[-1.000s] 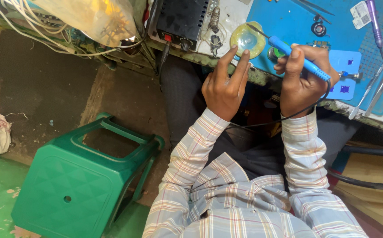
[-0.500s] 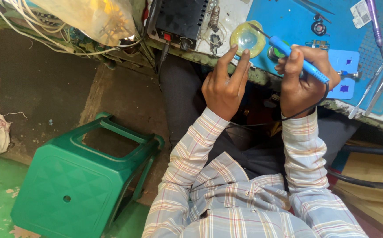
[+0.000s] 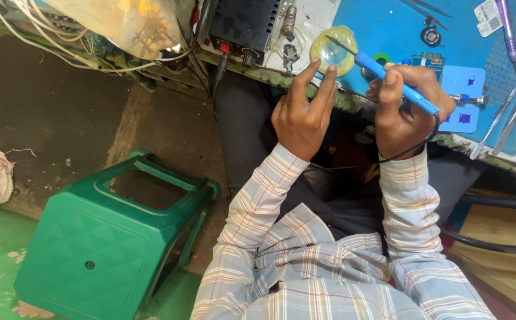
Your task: The person solders a mobile phone keypad circuit board clamped on a repair bench, cleaning the soldering iron tip on a sponge and applying the iron to the board's contacts. They briefly file a component, adjust the board in the clamp, and continue soldering the board's pads.
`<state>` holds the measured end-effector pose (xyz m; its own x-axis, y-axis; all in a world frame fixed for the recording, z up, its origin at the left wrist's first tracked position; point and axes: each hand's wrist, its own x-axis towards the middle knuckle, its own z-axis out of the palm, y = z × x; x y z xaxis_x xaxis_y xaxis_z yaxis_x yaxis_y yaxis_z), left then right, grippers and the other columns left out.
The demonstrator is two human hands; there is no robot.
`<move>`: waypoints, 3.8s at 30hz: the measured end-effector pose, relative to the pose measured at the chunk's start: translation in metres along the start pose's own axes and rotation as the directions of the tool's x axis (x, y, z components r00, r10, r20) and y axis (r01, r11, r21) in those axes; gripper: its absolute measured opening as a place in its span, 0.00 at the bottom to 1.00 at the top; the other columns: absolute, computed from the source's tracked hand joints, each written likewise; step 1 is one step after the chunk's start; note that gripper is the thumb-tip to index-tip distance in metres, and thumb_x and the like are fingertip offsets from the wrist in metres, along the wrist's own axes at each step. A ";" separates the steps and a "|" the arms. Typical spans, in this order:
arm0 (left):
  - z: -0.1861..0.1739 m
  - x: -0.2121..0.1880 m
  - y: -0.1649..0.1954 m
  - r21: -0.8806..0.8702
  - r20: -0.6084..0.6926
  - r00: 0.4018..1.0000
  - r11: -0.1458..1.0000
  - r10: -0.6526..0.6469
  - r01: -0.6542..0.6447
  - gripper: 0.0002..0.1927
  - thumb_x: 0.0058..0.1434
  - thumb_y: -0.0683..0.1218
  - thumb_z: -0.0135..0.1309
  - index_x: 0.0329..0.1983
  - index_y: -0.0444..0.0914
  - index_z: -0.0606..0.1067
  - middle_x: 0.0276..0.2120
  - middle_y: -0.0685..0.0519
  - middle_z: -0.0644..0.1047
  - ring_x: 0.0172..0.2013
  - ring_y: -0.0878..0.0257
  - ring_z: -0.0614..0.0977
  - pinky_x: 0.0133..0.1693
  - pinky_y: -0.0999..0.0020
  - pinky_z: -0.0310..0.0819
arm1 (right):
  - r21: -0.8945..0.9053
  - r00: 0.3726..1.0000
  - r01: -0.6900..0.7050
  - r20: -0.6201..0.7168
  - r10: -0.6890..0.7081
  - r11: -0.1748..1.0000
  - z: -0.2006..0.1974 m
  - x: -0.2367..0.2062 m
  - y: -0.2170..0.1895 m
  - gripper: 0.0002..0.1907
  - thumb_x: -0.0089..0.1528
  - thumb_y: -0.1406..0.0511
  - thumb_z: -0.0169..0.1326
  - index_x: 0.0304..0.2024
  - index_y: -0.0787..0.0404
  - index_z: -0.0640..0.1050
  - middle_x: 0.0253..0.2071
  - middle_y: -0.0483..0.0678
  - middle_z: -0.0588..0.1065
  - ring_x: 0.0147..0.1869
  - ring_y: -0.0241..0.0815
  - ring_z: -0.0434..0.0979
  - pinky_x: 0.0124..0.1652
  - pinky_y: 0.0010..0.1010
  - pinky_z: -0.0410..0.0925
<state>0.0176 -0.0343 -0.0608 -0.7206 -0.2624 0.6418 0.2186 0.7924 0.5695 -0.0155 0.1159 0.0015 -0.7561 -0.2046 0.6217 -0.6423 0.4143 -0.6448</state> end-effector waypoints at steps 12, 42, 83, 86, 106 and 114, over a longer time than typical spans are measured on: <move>0.003 -0.001 0.001 0.010 -0.011 1.000 1.000 -0.002 0.002 0.19 0.68 0.44 0.65 0.61 0.44 0.78 0.58 0.54 0.75 0.44 0.59 0.84 0.43 0.66 0.80 | -0.010 0.999 -0.046 0.012 0.046 0.999 0.000 -0.001 -0.006 0.12 0.83 0.66 0.54 0.46 0.70 0.76 0.35 0.52 0.80 0.36 0.39 0.84 0.39 0.25 0.74; 0.004 -0.001 0.000 -0.017 -0.024 1.000 1.000 -0.003 0.003 0.18 0.69 0.45 0.65 0.60 0.43 0.78 0.60 0.55 0.74 0.45 0.61 0.84 0.40 0.71 0.80 | 0.021 0.997 -0.080 -0.012 0.080 0.997 0.003 0.001 -0.004 0.13 0.82 0.65 0.53 0.46 0.70 0.76 0.33 0.52 0.79 0.34 0.39 0.83 0.37 0.24 0.74; -0.024 0.021 0.028 0.211 0.108 0.994 0.978 -0.030 0.007 0.13 0.67 0.50 0.62 0.52 0.41 0.80 0.53 0.53 0.76 0.64 0.51 0.69 0.62 0.48 0.57 | 0.758 0.712 -0.174 -0.344 0.612 0.629 -0.073 -0.089 0.010 0.19 0.76 0.56 0.52 0.56 0.66 0.72 0.38 0.53 0.73 0.36 0.45 0.74 0.34 0.33 0.67; -0.021 0.024 0.029 0.213 0.116 0.993 0.977 -0.029 0.003 0.16 0.68 0.51 0.62 0.55 0.40 0.80 0.52 0.54 0.75 0.64 0.51 0.69 0.62 0.47 0.56 | 0.786 0.664 -0.187 -0.341 0.665 0.589 -0.086 -0.113 0.016 0.18 0.76 0.55 0.51 0.53 0.65 0.71 0.36 0.51 0.71 0.35 0.43 0.71 0.35 0.33 0.66; -0.026 -0.005 0.059 -0.435 0.206 0.978 0.897 0.020 0.074 0.07 0.69 0.36 0.59 0.48 0.37 0.76 0.34 0.50 0.79 0.32 0.59 0.81 0.38 0.69 0.74 | 0.808 0.749 -0.120 -0.308 0.587 0.577 -0.131 -0.155 0.058 0.25 0.78 0.45 0.48 0.51 0.61 0.69 0.32 0.54 0.73 0.29 0.45 0.72 0.28 0.33 0.66; 0.020 -0.048 0.081 -0.518 0.833 0.531 0.118 -0.157 0.847 0.13 0.72 0.45 0.53 0.51 0.30 0.77 0.38 0.46 0.83 0.33 0.65 0.84 0.31 0.73 0.76 | 0.572 0.884 -0.121 -0.310 0.350 0.811 -0.133 -0.100 0.081 0.23 0.76 0.53 0.60 0.53 0.65 0.67 0.33 0.54 0.69 0.31 0.43 0.70 0.31 0.33 0.67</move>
<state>0.0567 0.0534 -0.0563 -0.9647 0.1953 -0.1765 -0.2443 -0.4142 0.8768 0.0247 0.2875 -0.0533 -0.8544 0.2389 0.4614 -0.5014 -0.1467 -0.8527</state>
